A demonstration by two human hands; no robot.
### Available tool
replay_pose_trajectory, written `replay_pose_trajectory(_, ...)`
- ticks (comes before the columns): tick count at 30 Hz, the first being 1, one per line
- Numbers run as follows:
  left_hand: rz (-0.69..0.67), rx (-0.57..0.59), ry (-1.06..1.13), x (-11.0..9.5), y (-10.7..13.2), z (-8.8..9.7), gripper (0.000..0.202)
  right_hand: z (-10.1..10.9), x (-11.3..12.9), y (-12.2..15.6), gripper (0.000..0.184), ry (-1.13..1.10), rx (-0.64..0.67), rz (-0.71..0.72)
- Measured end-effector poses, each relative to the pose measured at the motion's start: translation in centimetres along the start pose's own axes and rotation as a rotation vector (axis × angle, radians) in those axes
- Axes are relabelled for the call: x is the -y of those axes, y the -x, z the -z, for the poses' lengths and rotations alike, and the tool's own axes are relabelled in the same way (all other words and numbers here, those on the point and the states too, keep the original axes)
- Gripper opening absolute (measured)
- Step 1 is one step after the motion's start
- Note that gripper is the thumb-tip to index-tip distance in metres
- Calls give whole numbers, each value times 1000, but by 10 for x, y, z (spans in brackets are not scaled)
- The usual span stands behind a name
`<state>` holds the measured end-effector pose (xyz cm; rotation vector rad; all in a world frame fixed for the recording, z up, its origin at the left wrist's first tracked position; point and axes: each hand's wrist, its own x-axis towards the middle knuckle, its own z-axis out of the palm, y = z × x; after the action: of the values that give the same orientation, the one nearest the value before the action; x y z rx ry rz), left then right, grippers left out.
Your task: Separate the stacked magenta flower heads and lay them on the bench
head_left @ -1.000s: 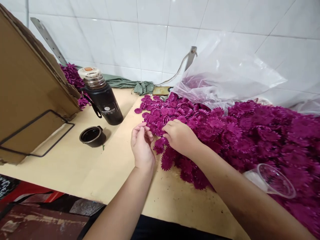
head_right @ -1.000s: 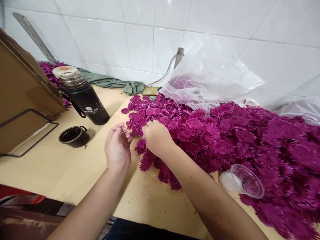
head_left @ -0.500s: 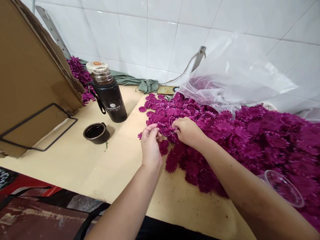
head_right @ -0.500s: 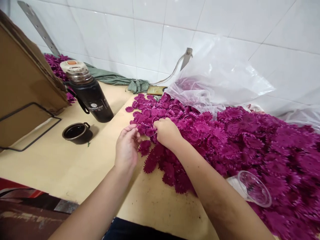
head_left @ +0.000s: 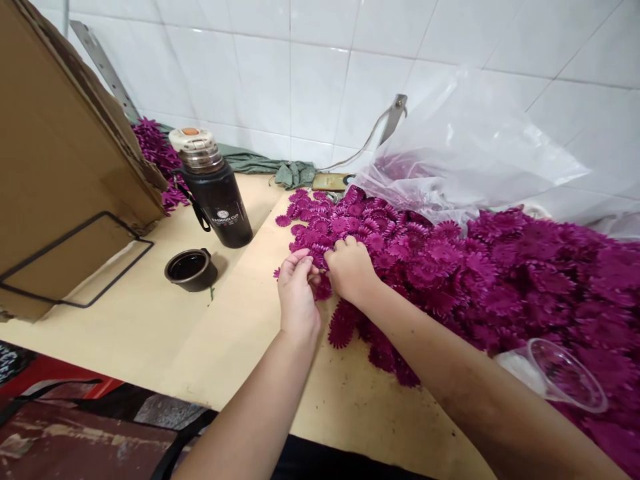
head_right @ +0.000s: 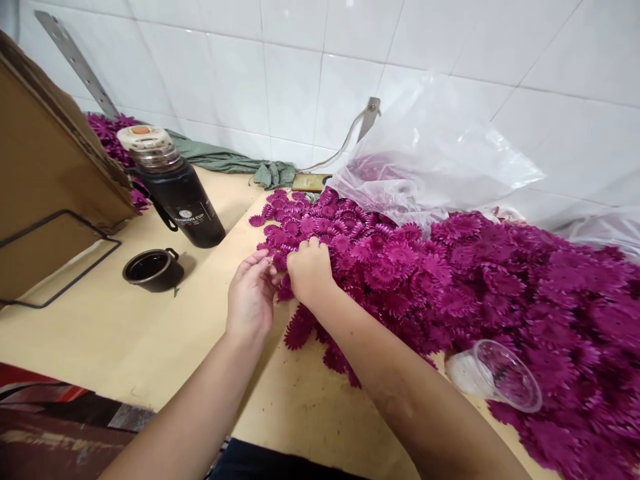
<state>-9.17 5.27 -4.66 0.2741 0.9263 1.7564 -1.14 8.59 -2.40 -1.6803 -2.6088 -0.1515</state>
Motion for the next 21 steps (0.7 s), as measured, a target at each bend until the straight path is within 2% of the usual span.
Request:
replay_pose_trajectory(4,20,-7,-10,-1,1,0,15,9,-15,-6,23,-95,-44,-9)
replay_pose_trajectory(7,105,21,-52,-2,2,-2,17,19,-31,-3,25,-178,-100,15)
replay_pose_trajectory(10,288,124,-83,-2,3,-3,20,21,-42,9,25,-316,-295,87)
replay_pose_trajectory(12,353,196,-83,-1,4,-4,29,19,-43,19,26,-421,-426,183)
replay_pose_trajectory(13,348,221,-82,-1,5,-4,31,17,-43,24,27,-460,-455,233)
replay_pose_trajectory(16,261,265,-113,-1,6,-3,25,13,-39,36,33,-532,-424,326)
replay_pose_trajectory(21,161,334,-247,2,7,-1,12,16,-41,43,37,-586,-401,253)
